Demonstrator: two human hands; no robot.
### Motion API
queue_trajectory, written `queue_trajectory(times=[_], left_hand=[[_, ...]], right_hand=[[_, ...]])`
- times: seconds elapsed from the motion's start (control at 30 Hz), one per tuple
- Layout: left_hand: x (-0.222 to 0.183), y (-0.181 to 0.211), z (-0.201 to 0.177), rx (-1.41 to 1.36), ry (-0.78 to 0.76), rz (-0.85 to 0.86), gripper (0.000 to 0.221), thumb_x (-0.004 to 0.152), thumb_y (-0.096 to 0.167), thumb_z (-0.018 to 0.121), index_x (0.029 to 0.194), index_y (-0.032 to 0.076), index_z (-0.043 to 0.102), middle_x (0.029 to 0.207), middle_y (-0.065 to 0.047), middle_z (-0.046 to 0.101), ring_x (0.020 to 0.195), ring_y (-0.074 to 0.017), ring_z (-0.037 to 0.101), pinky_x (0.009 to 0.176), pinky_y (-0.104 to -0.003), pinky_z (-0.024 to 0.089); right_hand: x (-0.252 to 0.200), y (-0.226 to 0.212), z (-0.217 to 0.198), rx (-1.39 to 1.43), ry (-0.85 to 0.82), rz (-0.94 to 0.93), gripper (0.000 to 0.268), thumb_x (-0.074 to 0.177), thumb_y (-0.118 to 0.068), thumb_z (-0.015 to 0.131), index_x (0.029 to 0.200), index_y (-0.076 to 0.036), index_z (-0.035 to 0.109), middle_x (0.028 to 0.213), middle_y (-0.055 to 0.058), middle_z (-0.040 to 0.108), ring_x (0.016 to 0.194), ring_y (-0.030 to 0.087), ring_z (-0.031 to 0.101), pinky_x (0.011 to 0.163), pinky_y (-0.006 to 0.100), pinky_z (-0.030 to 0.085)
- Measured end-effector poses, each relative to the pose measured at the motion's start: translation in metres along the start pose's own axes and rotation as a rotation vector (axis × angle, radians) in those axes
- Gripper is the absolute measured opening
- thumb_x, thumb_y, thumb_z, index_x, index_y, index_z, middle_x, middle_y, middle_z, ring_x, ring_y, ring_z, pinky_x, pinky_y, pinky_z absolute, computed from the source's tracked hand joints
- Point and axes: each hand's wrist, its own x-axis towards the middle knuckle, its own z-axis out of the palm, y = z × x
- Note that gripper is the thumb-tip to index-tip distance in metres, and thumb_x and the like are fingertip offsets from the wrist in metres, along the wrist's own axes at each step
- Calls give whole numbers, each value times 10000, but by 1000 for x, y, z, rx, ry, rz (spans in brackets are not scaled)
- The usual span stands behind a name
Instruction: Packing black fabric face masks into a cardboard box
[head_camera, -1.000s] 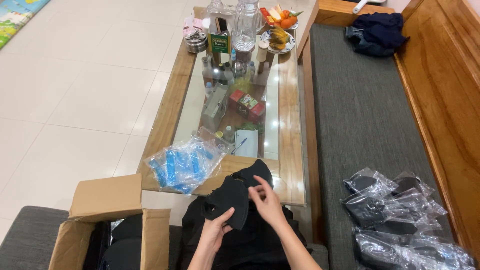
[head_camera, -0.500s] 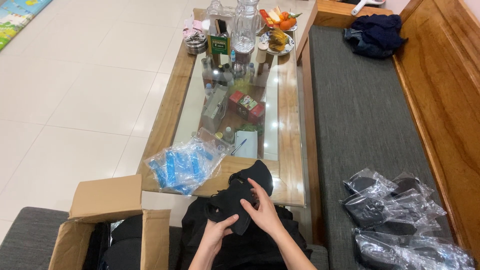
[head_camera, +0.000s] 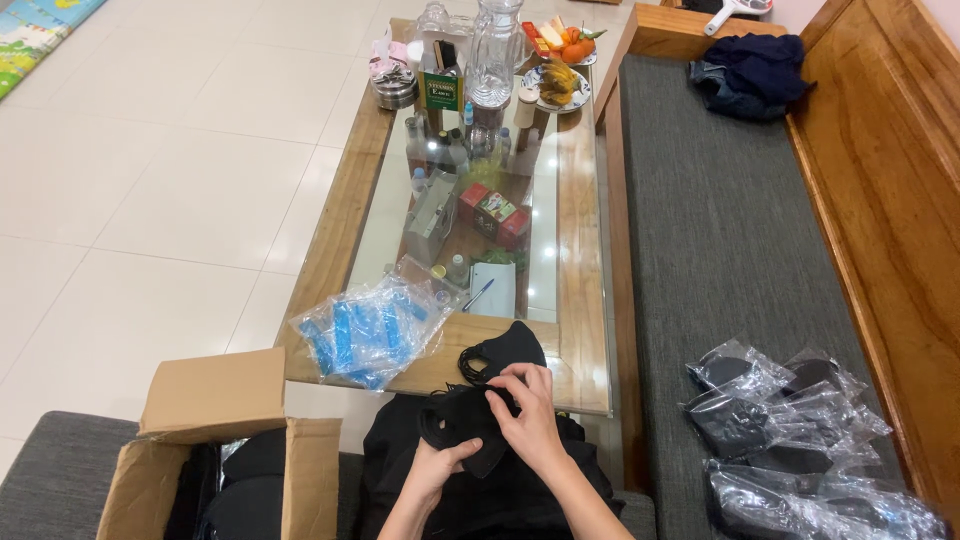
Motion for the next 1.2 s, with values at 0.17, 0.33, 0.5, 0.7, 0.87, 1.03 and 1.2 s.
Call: queue_trajectory(times=[0.17, 0.33, 0.5, 0.7, 0.87, 1.03, 1.2], left_hand=[[4, -1, -1, -29, 33, 2, 471, 741, -71, 823, 1181, 65, 720, 1088, -113, 762, 967, -265, 728, 720, -416, 615], [19, -9, -7, -141, 62, 33, 440, 758, -32, 821, 1165, 107, 727, 1092, -93, 788, 934, -245, 743, 714, -392, 604], [32, -10, -11, -377, 130, -18, 325, 761, -93, 816, 1069, -18, 749, 999, -185, 780, 880, -292, 741, 688, -406, 616], [33, -20, -13, -367, 42, 16, 523, 740, -166, 781, 1225, 9, 696, 1126, -201, 766, 956, -311, 720, 735, -459, 618], [14, 6, -7, -343, 105, -53, 499, 765, -143, 766, 1237, -2, 692, 1139, -196, 755, 991, -328, 720, 763, -443, 611], [33, -3, -29, -379, 146, -1, 554, 761, -116, 748, 1294, 25, 690, 1194, -179, 743, 1054, -315, 706, 819, -441, 597], [19, 17, -35, -380, 250, 31, 653, 757, -88, 755, 1375, 90, 644, 1297, -147, 709, 1121, -291, 687, 882, -426, 590]], right_hand=[[-6, 1, 5, 23, -43, 72, 138, 900, -233, 736, 976, -120, 758, 873, -24, 666, 905, 174, 554, 752, 295, 478], [-24, 9, 20, 76, -95, 182, 186, 892, -211, 717, 1041, -110, 764, 817, -27, 680, 814, 134, 588, 658, 283, 478], [-36, -1, 24, 162, -171, 296, 237, 906, -215, 696, 1115, -128, 767, 939, -12, 697, 778, 97, 658, 633, 242, 520], [-39, 19, 35, 115, -85, 306, 200, 923, -255, 689, 1067, -138, 764, 852, -9, 739, 657, 122, 640, 648, 286, 501], [-23, 8, 22, 270, -45, 334, 178, 952, -213, 672, 1062, -105, 761, 920, -14, 770, 791, 91, 687, 695, 247, 519], [-19, 56, 35, 542, 51, 414, 161, 942, -100, 713, 1096, -56, 713, 819, 11, 697, 666, 99, 638, 680, 235, 536], [-2, 67, 18, 664, 51, 786, 159, 984, -155, 688, 1110, -60, 672, 604, 48, 613, 530, 108, 533, 478, 246, 341]])
